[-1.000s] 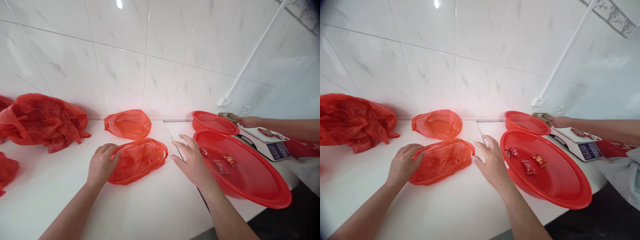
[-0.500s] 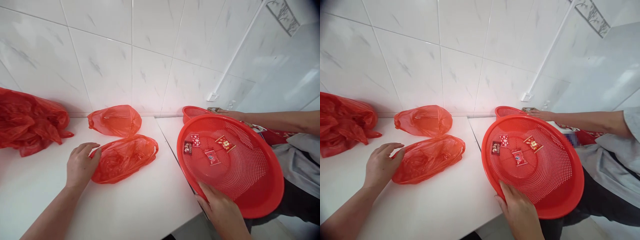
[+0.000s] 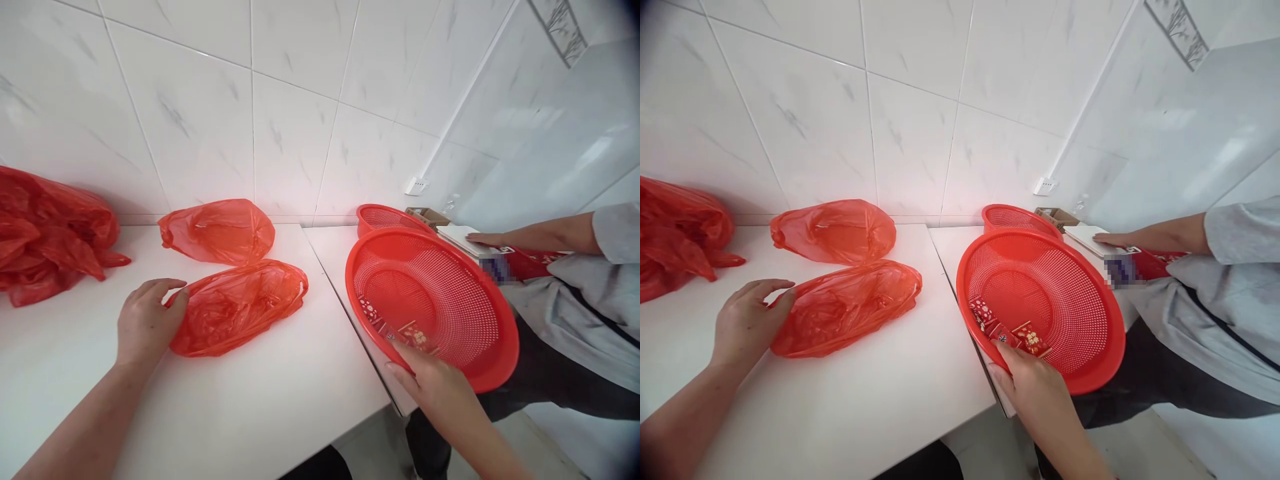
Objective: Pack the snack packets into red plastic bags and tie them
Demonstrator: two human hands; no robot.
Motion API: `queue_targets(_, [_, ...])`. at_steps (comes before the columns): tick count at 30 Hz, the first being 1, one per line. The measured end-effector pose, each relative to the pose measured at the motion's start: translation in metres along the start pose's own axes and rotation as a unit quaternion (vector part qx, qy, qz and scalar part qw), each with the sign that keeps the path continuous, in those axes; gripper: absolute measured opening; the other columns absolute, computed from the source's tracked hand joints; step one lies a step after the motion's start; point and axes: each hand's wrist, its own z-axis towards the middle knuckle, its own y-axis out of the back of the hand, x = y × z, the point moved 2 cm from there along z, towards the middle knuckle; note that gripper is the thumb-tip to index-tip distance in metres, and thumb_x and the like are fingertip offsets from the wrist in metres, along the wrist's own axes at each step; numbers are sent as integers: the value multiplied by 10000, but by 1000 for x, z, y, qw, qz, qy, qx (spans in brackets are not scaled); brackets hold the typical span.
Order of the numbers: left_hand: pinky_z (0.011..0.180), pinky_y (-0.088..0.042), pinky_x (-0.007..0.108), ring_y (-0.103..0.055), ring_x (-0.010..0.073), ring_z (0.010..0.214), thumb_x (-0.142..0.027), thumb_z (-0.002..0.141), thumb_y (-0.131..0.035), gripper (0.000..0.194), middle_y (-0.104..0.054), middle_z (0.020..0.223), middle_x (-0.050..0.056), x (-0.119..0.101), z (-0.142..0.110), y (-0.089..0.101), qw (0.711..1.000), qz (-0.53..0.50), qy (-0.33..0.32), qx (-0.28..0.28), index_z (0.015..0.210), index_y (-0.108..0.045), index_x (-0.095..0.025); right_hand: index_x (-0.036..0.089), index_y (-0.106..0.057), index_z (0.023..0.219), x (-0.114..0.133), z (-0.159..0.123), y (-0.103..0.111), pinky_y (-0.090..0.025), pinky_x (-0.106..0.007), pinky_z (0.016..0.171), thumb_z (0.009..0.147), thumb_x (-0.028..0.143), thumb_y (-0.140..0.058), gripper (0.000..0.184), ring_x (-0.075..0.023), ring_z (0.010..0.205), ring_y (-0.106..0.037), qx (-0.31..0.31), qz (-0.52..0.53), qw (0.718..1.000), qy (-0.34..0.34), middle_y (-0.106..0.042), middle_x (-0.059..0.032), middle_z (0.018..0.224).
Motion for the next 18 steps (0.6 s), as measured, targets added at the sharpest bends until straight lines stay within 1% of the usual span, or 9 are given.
queue_targets(3, [791, -467, 330, -578, 169, 737, -356, 787, -503, 202, -653, 1009, -16, 0, 0, 1, 999, -30, 37, 3, 890, -647, -258, 233, -553, 1242, -2, 7, 15, -528, -379, 725, 931, 483, -300, 472, -268, 915, -664, 40, 34, 998, -30, -686, -86, 1076])
queue_targets(6, [778, -474, 323, -581, 153, 700, -369, 771, -520, 205, -666, 993, -24, 4, 1, 4, 993, -69, 99, 1, 874, -654, -254, 234, -575, 1209, -6, 13, 30, -507, -387, 793, 923, 521, -282, 501, -273, 1011, -630, 73, 86, 993, -39, -668, -80, 1126])
queue_targets(8, [802, -471, 335, -593, 165, 739, -370, 759, -532, 207, -676, 944, -25, 9, 2, 6, 985, -89, 146, -7, 876, -660, -258, 248, -592, 1191, -13, 19, 39, -479, -380, 867, 917, 547, -270, 517, -264, 1086, -596, 94, 123, 987, -40, -650, -61, 1174])
queue_targets(10, [832, -462, 350, -601, 181, 798, -355, 743, -545, 207, -679, 881, -24, 16, 3, 7, 977, -106, 184, -17, 881, -667, -261, 261, -604, 1182, -24, 30, 45, -444, -364, 927, 918, 555, -243, 535, -251, 1155, -554, 98, 144, 983, -50, -621, -44, 1229])
queue_targets(11, [840, -459, 355, -603, 185, 815, -346, 736, -550, 207, -677, 856, -23, 20, 4, 7, 974, -114, 197, -22, 880, -671, -259, 263, -604, 1185, -30, 36, 48, -437, -362, 934, 915, 555, -243, 536, -252, 1170, -542, 95, 140, 984, -60, -610, -43, 1245])
queue_targets(13, [819, -462, 354, -602, 184, 794, -345, 721, -566, 214, -673, 824, -19, 29, 5, 4, 968, -128, 215, -28, 877, -678, -251, 252, -586, 1212, -44, 51, 48, -451, -382, 890, 885, 570, -318, 528, -286, 1123, -570, 100, 98, 987, -85, -625, -70, 1217])
queue_targets(14, [794, -467, 347, -600, 181, 769, -358, 716, -575, 226, -671, 811, -16, 34, 6, 2, 965, -139, 222, -31, 881, -681, -244, 240, -571, 1232, -50, 58, 46, -458, -393, 855, 855, 576, -386, 538, -307, 1075, -593, 115, 70, 986, -94, -641, -93, 1182])
queue_targets(16, [725, -475, 322, -597, 175, 724, -398, 717, -582, 267, -670, 789, -5, 42, 7, -4, 956, -177, 231, -33, 896, -681, -226, 205, -572, 1240, -61, 70, 35, -462, -399, 795, 817, 551, -476, 555, -327, 975, -630, 168, 36, 979, -112, -672, -137, 1099])
queue_targets(18, [662, -475, 292, -602, 172, 705, -443, 733, -566, 309, -672, 784, 9, 48, 7, -10, 947, -228, 225, -29, 899, -671, -205, 181, -642, 1156, -71, 79, 20, -458, -384, 744, 845, 515, -443, 497, -313, 877, -654, 191, 23, 972, -133, -699, -160, 1000])
